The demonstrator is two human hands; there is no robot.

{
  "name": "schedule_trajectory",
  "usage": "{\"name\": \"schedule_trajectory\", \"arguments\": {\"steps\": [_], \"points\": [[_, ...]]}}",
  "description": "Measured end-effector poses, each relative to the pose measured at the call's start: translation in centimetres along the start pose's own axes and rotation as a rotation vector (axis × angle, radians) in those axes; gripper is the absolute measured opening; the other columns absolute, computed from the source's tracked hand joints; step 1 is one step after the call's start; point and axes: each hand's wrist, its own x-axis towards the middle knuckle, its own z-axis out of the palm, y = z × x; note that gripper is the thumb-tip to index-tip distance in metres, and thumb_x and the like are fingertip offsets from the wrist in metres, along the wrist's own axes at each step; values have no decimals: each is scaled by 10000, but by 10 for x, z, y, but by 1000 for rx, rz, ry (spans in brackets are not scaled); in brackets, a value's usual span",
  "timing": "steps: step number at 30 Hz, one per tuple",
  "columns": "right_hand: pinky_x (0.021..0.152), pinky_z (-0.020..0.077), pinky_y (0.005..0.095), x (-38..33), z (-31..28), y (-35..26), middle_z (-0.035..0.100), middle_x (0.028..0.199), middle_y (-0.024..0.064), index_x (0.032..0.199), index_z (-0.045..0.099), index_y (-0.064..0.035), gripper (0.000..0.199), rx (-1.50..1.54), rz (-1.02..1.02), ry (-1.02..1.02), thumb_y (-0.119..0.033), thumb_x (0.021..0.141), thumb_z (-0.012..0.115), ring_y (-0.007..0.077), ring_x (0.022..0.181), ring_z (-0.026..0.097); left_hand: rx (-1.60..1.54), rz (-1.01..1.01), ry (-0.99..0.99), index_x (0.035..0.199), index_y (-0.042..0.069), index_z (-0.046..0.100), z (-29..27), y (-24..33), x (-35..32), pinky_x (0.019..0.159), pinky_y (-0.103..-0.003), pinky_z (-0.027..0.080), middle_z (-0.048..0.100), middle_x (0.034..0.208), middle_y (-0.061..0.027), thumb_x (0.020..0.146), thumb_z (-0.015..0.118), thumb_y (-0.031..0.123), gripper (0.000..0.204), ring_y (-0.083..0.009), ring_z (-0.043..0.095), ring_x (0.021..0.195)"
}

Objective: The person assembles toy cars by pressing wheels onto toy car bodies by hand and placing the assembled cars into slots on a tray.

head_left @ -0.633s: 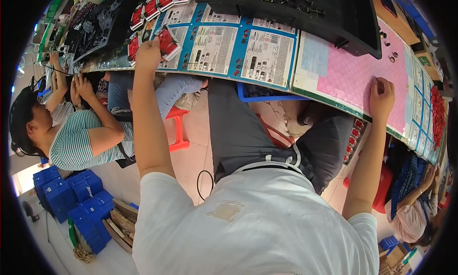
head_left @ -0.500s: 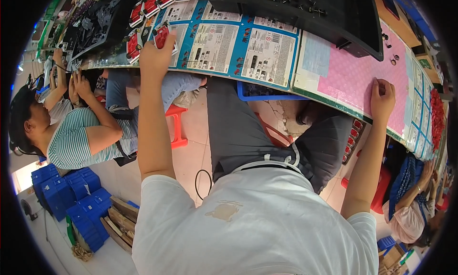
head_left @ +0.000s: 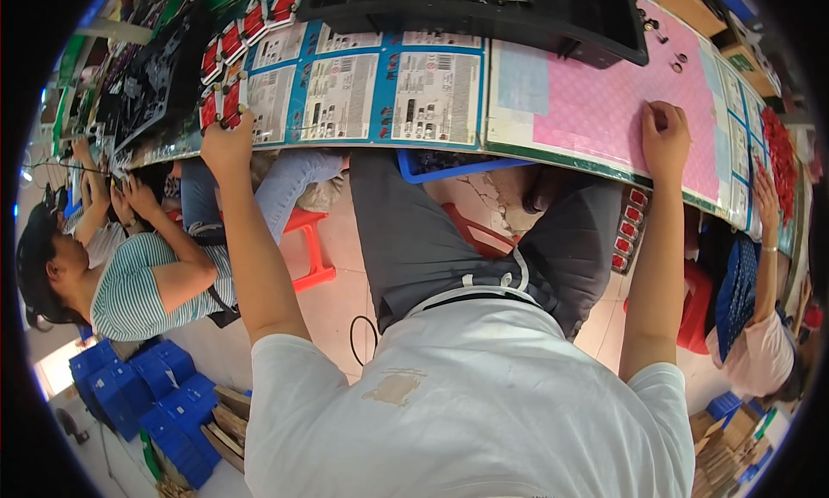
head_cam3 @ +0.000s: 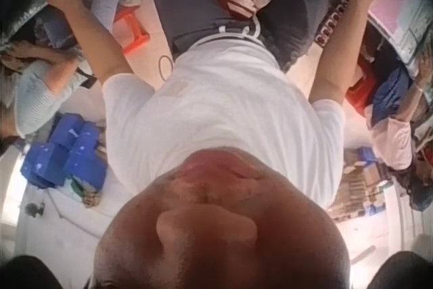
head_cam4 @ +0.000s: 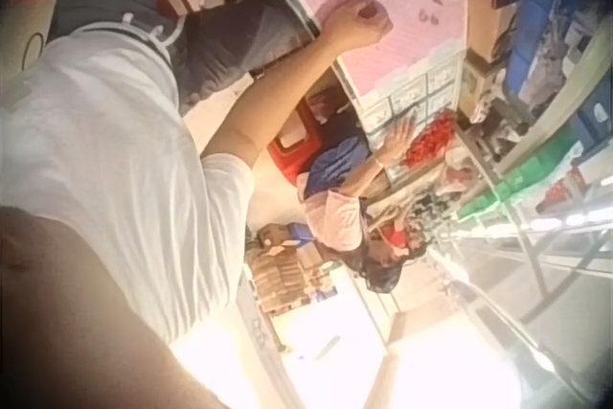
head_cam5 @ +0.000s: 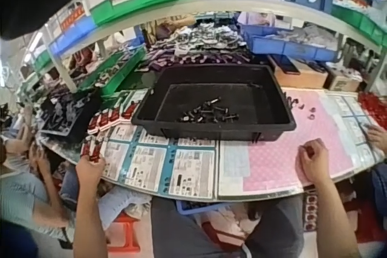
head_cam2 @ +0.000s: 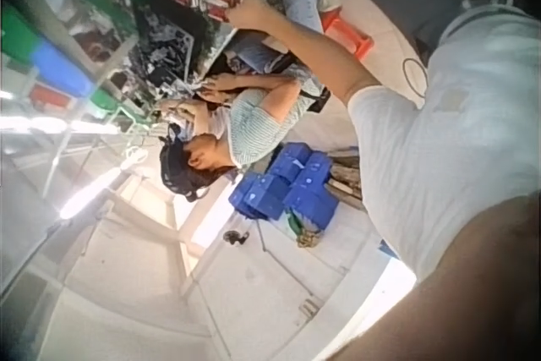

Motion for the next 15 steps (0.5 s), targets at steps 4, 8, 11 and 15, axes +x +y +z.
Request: {"name": "schedule_trajectory", "arguments": {"steps": [4, 8, 11, 15], "points": [[705, 532, 344, -3, -2, -1, 664, 876, 131, 905, 712, -11, 163, 55, 44, 13, -167, 859, 715, 254, 742, 668, -47, -27, 40, 936, -102, 693, 5, 4, -7, 845, -460, 532, 695, 910, -305, 701, 782, 479, 633, -437, 689, 904], [708, 533, 345, -3, -5, -3, 660, 880, 128, 904, 711, -9, 168, 28, 30, 21, -171, 862, 715, 253, 746, 669, -109, 25, 150, 1043, -161, 621, 3, 4, -14, 916, -471, 498, 638, 1043, -341, 689, 828, 475, 756, -458, 630, 1007], [710, 533, 345, -6, -4, -3, 656, 876, 129, 903, 710, -9, 167, 29, 28, 12, -172, 865, 713, 256, 752, 669, -99, -9, 191, 1173, -171, 538, -8, 16, -38, 955, -469, 472, 565, 1142, -333, 722, 832, 439, 814, -450, 569, 1076], [711, 530, 344, -3, -4, -3, 653, 875, 136, 906, 708, -11, 160, 26, 15, 5, -166, 866, 711, 260, 764, 667, -327, 98, 246, 1232, -115, 526, -47, 61, -77, 963, -442, 459, 557, 1123, -294, 773, 806, 351, 712, -409, 538, 1120]]}}
